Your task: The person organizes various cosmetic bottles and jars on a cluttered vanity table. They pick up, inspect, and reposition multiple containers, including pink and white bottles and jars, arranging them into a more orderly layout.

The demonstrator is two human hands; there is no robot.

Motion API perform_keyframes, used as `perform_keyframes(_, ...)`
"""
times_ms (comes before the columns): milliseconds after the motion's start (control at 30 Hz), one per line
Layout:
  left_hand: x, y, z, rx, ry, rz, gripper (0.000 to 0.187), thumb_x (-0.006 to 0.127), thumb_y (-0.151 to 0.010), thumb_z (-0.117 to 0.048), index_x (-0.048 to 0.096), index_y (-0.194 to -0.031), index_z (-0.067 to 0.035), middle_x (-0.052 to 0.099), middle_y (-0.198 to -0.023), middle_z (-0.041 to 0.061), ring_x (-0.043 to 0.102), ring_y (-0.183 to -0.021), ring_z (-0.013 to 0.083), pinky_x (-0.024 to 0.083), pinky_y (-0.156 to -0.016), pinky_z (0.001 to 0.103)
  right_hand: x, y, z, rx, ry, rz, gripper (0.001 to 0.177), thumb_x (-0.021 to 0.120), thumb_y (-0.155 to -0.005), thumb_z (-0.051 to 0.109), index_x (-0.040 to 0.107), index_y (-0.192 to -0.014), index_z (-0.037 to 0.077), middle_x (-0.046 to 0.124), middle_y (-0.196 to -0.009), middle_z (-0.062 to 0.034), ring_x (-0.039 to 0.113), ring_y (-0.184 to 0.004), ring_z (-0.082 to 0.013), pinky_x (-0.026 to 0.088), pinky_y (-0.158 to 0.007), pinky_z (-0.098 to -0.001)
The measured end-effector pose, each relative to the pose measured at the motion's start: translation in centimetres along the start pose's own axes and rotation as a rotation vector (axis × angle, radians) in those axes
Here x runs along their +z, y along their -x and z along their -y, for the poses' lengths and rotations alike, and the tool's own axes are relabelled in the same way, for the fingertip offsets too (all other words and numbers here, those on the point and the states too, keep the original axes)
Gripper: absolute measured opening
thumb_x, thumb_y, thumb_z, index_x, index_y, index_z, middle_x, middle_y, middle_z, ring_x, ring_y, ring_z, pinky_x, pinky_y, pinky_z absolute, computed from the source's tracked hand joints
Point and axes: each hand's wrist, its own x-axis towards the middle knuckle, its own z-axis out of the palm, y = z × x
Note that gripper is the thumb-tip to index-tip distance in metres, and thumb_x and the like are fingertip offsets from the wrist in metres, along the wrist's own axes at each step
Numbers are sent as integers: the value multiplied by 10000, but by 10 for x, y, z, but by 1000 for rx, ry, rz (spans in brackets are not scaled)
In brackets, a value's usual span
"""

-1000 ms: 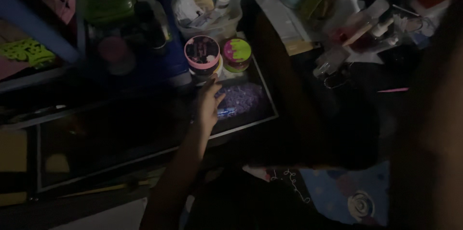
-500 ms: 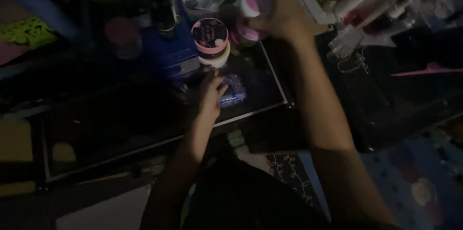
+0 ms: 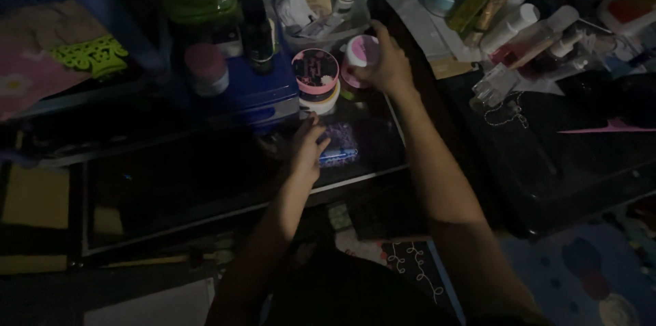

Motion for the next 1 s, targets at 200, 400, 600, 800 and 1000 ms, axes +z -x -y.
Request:
perform_keyframes(200, 10, 10, -6, 15, -24, 4, 673, 564, -934, -135, 371, -1574, -58, 356, -1656, 115, 443, -1431, 253, 413, -1138, 480, 8, 5, -17, 0, -103, -20, 1285, 1038, -525, 287, 314, -1584, 204, 597, -1432, -209, 603, -1300, -381, 514, -1045, -470)
perform_keyframes(400, 32, 35, -25, 317, -254, 89, 467, 573, -958, -37, 563, -1425, -25, 594, -1421, 167, 579, -1328, 252, 447, -1097, 378, 42, 34, -76, -18, -632, -61, 1364, 972, -639, 74, 32, -1624, 152, 471, -1542, -194, 522, -1398, -329, 482, -1106, -458)
perform_keyframes(600, 99, 19, -84, 1017, -819, 192, 276, 656, -968, 4, 653, -1244, 0, 726, -1185, 166, 731, -1116, 271, 588, -976, 372, 81, 38, -126, -72, -896, -53, 1152, 901, -832, 25, 116, -1673, 96, 551, -1523, -187, 581, -1407, -308, 507, -1189, -463)
perform_keyframes(800, 190, -31, -101, 936, -1356, 74, 774, 894, -728, -189, 514, -1392, -70, 492, -1390, 303, 604, -1151, 474, 551, -908, 500, 94, 42, -130, -78, -677, -140, 1101, 939, -871, 115, 177, -1666, 102, 580, -1488, -178, 575, -1398, -295, 485, -1167, -423)
perform_keyframes(1000, 202, -64, -90, 953, -1612, -1, 1019, 947, -606, -205, 417, -1476, -190, 440, -1431, 319, 540, -1230, 535, 524, -939, 532, 98, 52, -130, -150, -618, -176, 1102, 948, -802, 84, 239, -1646, 101, 577, -1464, -154, 589, -1349, -287, 498, -1147, -418)
